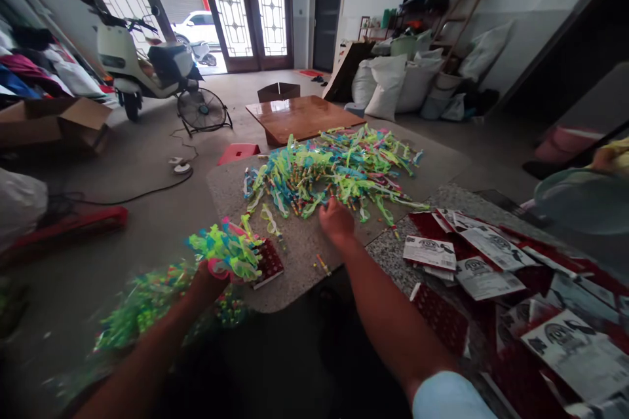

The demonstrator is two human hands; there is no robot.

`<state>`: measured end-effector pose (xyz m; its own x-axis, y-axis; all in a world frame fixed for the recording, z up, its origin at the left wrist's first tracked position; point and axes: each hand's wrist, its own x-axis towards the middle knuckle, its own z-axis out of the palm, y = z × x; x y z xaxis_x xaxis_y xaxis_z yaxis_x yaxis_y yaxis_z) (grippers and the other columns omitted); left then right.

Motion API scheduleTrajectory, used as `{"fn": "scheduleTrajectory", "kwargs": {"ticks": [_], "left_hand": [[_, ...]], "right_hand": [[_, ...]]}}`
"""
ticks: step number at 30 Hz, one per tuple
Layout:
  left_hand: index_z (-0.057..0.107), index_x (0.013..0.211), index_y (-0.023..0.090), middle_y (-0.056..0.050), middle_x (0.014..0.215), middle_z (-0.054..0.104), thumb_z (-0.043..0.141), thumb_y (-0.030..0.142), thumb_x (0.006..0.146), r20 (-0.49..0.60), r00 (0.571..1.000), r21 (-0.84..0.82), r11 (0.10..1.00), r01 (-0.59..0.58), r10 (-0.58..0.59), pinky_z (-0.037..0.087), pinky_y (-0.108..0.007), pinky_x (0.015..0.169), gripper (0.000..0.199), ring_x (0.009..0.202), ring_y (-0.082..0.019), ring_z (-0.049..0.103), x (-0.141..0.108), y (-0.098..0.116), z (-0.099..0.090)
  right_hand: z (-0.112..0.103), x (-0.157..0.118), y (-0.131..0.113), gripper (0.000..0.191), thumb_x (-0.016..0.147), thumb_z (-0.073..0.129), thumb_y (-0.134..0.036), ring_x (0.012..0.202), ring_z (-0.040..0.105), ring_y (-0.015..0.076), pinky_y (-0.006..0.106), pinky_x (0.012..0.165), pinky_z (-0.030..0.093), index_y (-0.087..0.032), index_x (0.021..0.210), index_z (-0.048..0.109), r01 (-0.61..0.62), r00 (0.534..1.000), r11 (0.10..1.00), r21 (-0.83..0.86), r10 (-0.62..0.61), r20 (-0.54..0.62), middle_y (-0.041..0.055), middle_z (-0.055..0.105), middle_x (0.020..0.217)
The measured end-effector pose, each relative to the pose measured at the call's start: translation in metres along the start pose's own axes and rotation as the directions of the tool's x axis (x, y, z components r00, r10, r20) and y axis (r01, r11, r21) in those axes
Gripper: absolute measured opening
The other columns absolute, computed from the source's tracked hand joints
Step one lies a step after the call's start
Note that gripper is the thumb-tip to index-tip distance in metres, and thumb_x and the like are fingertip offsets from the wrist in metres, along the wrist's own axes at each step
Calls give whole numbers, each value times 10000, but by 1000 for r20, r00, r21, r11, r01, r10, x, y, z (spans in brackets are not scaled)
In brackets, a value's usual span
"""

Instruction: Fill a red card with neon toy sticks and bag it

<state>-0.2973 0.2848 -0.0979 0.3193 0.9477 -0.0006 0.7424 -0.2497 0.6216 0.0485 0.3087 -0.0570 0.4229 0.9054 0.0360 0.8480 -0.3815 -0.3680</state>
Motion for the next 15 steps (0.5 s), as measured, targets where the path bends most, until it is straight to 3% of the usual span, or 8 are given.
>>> {"fn": "scheduleTrajectory", "kwargs": {"ticks": [3, 5, 8, 11, 15], "left_hand": [[658, 605, 202, -65, 652, 711, 595, 182, 726, 20, 999, 104, 993, -51, 49, 581, -332, 802, 138, 784, -249, 710, 2, 7, -3], [661, 602, 200, -73, 680, 728, 584, 157, 730, 24, 997, 142, 987, -75, 73, 580, -330, 797, 155, 781, -248, 712, 3, 11, -3], [691, 640, 196, -62, 697, 747, 577, 157, 754, 18, 999, 129, 990, -50, 48, 571, -291, 734, 165, 727, -220, 692, 2, 11, -3], [713, 677, 187, -61, 748, 773, 593, 165, 764, -1, 1000, 101, 995, 16, -16, 554, -266, 700, 149, 743, -220, 703, -1, 7, -1], [734, 707, 175, -79, 817, 796, 600, 153, 767, -24, 1000, 43, 999, 9, -8, 559, -280, 727, 149, 787, -235, 726, -3, 5, 0]], "right_hand": [[-15, 22, 17, 371, 1010, 581, -356, 1147, 675, 303, 341, 895, 476, -137, 1302, 648, -110, 994, 985, -133, 113, 12, 210, 670, 1304], [-21, 29, 26, 400, 1005, 585, -344, 1151, 677, 323, 362, 903, 480, -111, 1326, 633, -152, 983, 975, -159, 166, 78, 231, 683, 1267], [-25, 32, 35, 456, 1019, 556, -319, 1155, 673, 328, 383, 918, 470, -57, 1391, 584, -187, 976, 970, -157, 201, 79, 274, 685, 1246], [-28, 32, 42, 414, 990, 596, -341, 1176, 667, 345, 393, 937, 470, -77, 1295, 685, -198, 971, 965, -174, 217, 97, 283, 686, 1249], [-28, 28, 43, 328, 939, 622, -315, 1063, 708, 321, 350, 849, 504, -100, 1114, 796, -120, 957, 979, -165, 158, 243, 245, 737, 1142]]}}
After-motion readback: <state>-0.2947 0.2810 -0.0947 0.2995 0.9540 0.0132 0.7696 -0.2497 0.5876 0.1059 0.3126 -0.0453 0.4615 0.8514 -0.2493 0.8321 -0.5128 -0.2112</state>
